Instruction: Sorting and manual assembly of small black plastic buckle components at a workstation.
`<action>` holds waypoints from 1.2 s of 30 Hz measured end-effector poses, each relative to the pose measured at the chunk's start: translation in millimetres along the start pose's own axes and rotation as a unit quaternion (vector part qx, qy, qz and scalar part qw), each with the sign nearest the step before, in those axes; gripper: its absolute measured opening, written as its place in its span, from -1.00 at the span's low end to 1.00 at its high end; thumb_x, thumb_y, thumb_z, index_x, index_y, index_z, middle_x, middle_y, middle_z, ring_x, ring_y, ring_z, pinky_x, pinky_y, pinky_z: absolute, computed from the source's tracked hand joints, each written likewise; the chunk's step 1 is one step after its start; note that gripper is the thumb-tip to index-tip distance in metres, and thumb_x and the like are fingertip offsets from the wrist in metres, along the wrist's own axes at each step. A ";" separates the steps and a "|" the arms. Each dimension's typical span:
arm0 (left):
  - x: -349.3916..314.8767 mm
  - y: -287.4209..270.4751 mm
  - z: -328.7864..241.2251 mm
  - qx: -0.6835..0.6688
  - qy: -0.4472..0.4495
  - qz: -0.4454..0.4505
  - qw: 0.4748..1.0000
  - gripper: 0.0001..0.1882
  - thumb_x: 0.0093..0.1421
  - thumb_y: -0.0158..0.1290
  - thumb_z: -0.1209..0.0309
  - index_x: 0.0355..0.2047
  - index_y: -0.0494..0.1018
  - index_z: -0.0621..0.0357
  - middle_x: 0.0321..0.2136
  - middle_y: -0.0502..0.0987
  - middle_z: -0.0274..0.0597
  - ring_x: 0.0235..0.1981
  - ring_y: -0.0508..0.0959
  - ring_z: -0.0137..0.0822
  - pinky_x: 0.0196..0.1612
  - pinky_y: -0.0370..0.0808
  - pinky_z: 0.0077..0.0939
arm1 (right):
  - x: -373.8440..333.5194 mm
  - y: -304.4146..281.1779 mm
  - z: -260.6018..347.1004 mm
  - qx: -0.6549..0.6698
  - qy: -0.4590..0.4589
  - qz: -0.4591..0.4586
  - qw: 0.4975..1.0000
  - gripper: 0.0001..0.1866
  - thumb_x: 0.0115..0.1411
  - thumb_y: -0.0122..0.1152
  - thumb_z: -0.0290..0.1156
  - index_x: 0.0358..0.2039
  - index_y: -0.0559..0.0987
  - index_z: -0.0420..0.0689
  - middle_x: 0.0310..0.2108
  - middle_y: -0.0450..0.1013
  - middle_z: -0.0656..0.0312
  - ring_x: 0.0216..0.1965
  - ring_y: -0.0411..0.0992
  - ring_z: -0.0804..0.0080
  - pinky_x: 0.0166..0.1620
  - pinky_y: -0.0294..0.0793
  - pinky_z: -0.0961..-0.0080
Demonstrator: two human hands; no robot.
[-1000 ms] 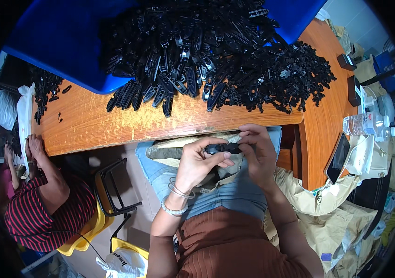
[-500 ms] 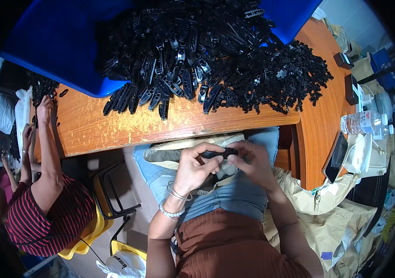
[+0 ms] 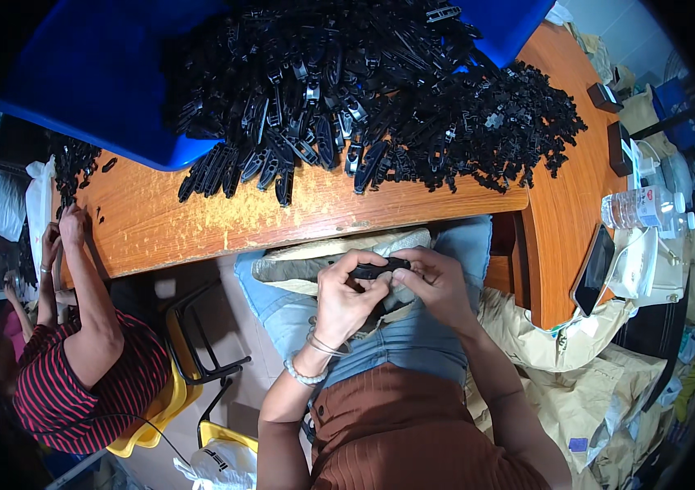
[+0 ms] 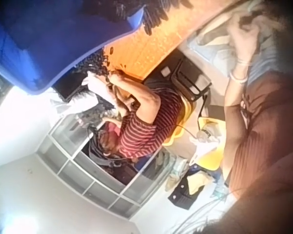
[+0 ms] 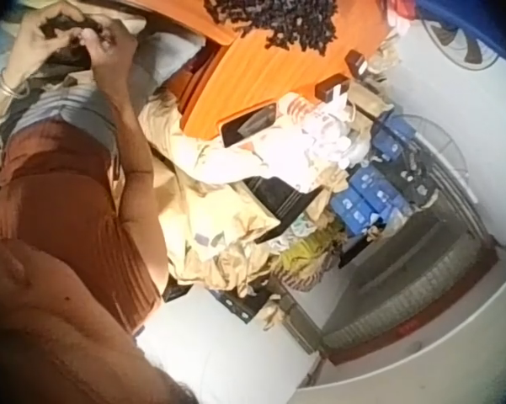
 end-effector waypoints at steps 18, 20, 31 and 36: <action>91.0 2.9 -21.2 0.403 0.238 -0.169 0.868 -0.78 0.02 0.18 0.38 -0.44 0.41 0.27 -0.50 0.43 -0.06 -0.54 0.49 -0.05 -0.47 0.39 -0.29 | 57.2 -49.7 24.1 -0.487 -0.294 -0.337 0.750 -0.90 -0.01 0.23 -0.57 -0.43 0.50 -0.25 -0.45 0.40 0.12 -0.37 0.38 0.22 -0.30 0.36 0.44; 88.8 1.3 -18.8 0.379 0.223 -0.179 0.880 -0.76 -0.03 0.20 0.38 -0.45 0.41 0.26 -0.49 0.44 -0.06 -0.54 0.49 -0.02 -0.47 0.39 -0.26 | 56.8 -54.3 20.2 -0.501 -0.286 -0.336 0.745 -0.88 -0.02 0.24 -0.58 -0.42 0.50 -0.24 -0.44 0.39 0.12 -0.36 0.36 0.20 -0.30 0.35 0.44; 73.1 -14.4 -5.6 -0.073 0.074 -0.121 0.987 -0.77 0.06 0.08 0.66 -0.34 0.25 0.25 -0.52 0.47 -0.21 -0.55 0.53 -0.46 -0.49 0.47 -0.66 | 42.6 -52.3 30.6 0.074 -0.092 -0.247 0.962 -0.81 0.20 0.05 -0.51 -0.20 0.48 -0.32 -0.44 0.49 0.19 -0.54 0.38 0.63 -0.49 0.35 0.74; 62.9 -13.5 -4.4 -0.169 0.143 -0.112 0.969 -0.77 0.12 -0.01 0.74 -0.30 0.19 0.26 -0.45 0.49 -0.13 -0.46 0.56 -0.41 -0.37 0.54 -0.60 | 36.9 -43.1 40.0 0.180 -0.055 -0.174 0.967 -0.76 0.22 -0.01 -0.50 -0.13 0.45 -0.34 -0.44 0.50 0.15 -0.57 0.38 0.59 -0.48 0.37 0.73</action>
Point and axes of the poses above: each hand's wrist, its own x-axis towards the middle knuckle, its own y-axis out of the palm, z = x × y, the point moved 1 cm from there along x, towards the middle knuckle
